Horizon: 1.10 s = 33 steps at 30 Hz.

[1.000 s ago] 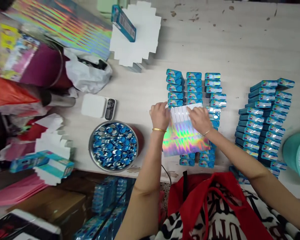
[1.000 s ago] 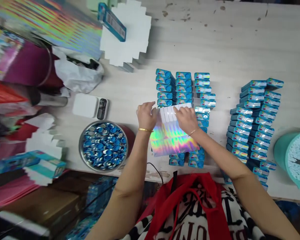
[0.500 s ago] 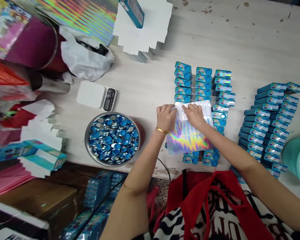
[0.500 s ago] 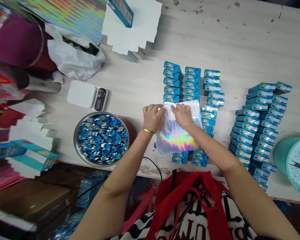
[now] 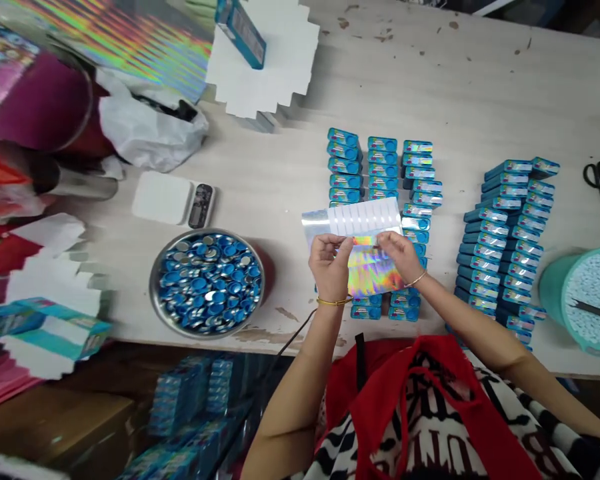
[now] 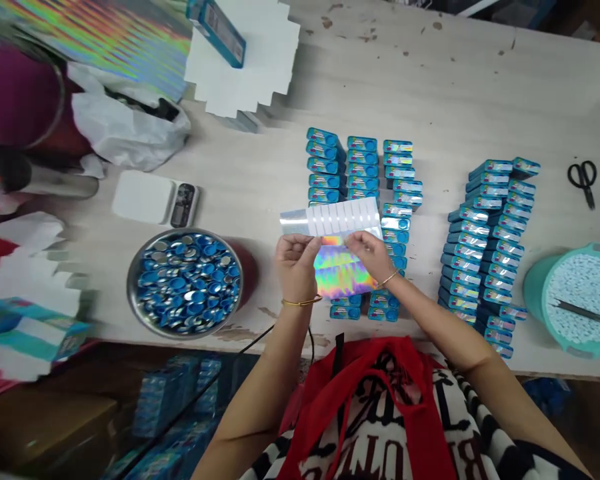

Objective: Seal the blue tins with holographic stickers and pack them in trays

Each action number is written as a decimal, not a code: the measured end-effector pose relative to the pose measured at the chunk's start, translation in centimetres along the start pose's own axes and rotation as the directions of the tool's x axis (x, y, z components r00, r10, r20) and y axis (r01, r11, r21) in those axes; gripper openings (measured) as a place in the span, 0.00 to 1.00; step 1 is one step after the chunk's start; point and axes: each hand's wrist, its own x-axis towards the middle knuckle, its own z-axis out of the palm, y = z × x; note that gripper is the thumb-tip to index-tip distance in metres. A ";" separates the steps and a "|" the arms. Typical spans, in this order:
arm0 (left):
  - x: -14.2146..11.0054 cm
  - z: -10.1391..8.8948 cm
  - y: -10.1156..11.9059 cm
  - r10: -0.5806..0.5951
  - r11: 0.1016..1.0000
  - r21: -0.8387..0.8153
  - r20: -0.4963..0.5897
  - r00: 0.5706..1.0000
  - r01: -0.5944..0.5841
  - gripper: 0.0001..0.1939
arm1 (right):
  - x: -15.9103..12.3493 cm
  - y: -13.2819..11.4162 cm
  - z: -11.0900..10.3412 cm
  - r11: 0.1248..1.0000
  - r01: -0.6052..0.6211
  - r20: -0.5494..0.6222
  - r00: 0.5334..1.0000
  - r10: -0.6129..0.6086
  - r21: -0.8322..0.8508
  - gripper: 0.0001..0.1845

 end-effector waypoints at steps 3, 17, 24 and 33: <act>-0.8 3.4 -1.9 -0.110 0.993 -0.030 0.103 0.989 0.113 0.15 | -1.9 0.0 -2.6 0.999 -0.029 -0.135 0.990 0.027 -0.015 0.27; 0.1 14.5 -4.5 0.026 0.772 0.608 0.263 0.964 -0.186 0.05 | 1.0 3.9 -12.8 0.822 -0.162 -0.347 0.937 -0.045 -0.545 0.16; -0.1 15.1 -5.3 0.030 0.665 0.713 0.271 0.962 -0.221 0.04 | 1.6 5.7 -12.5 0.801 -0.203 -0.337 0.941 0.002 -0.563 0.15; 0.6 15.1 -5.6 0.032 0.652 0.747 0.142 0.989 -0.128 0.29 | 0.0 9.3 -11.1 0.883 -0.098 -0.294 0.955 -0.047 -0.459 0.24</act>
